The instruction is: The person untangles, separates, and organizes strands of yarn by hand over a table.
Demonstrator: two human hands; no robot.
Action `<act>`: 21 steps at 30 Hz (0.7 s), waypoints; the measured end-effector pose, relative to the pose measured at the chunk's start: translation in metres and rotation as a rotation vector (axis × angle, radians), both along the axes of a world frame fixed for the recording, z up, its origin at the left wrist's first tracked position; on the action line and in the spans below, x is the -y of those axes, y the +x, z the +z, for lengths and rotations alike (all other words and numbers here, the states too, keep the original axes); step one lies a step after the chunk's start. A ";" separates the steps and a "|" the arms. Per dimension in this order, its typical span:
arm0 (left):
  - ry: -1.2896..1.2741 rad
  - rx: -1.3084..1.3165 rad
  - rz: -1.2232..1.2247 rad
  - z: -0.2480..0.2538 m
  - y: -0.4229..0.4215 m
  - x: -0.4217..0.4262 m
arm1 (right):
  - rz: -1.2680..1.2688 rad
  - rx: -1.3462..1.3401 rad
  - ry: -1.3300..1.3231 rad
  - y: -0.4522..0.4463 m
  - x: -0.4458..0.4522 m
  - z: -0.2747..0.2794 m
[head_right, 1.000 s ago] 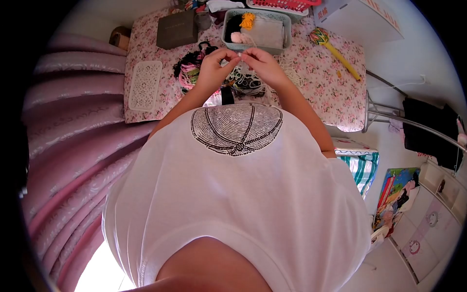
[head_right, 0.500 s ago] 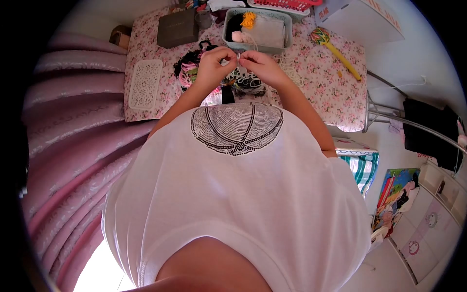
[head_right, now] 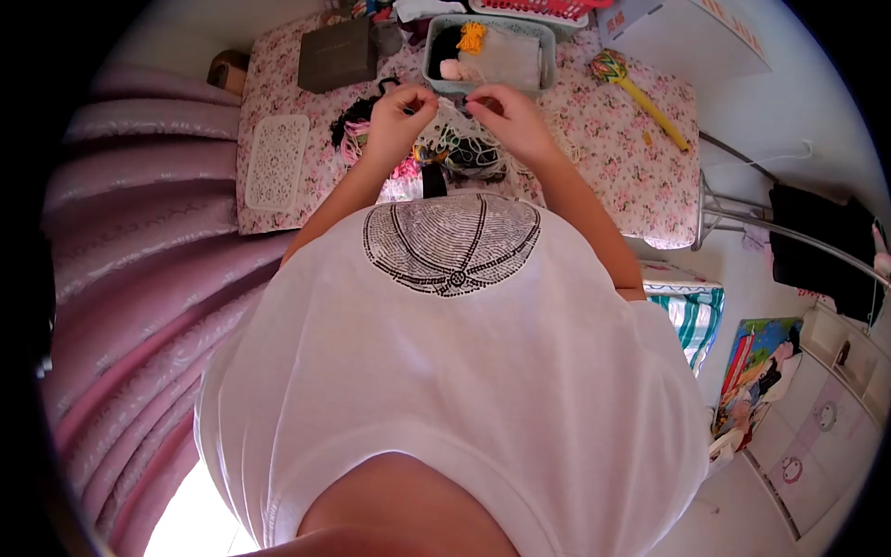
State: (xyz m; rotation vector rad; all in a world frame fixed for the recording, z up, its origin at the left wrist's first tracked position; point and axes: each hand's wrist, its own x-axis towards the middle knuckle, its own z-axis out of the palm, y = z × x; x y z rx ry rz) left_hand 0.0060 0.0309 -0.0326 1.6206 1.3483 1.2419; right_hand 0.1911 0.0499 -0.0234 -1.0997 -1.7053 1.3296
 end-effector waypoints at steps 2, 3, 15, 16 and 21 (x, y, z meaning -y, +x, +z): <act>0.008 -0.034 -0.014 0.007 0.006 0.003 | -0.020 0.023 0.046 -0.010 0.004 0.003; 0.011 -0.051 -0.020 0.010 0.008 0.004 | -0.017 0.033 0.057 -0.011 0.004 0.001; 0.037 -0.007 -0.048 0.009 0.012 0.006 | 0.046 -0.250 -0.173 -0.015 0.003 -0.005; 0.073 -0.100 -0.062 0.010 0.010 0.006 | 0.064 -0.194 -0.169 -0.013 0.002 -0.005; 0.355 -0.438 -0.105 0.017 0.006 0.006 | 0.130 0.208 0.172 -0.012 0.007 0.014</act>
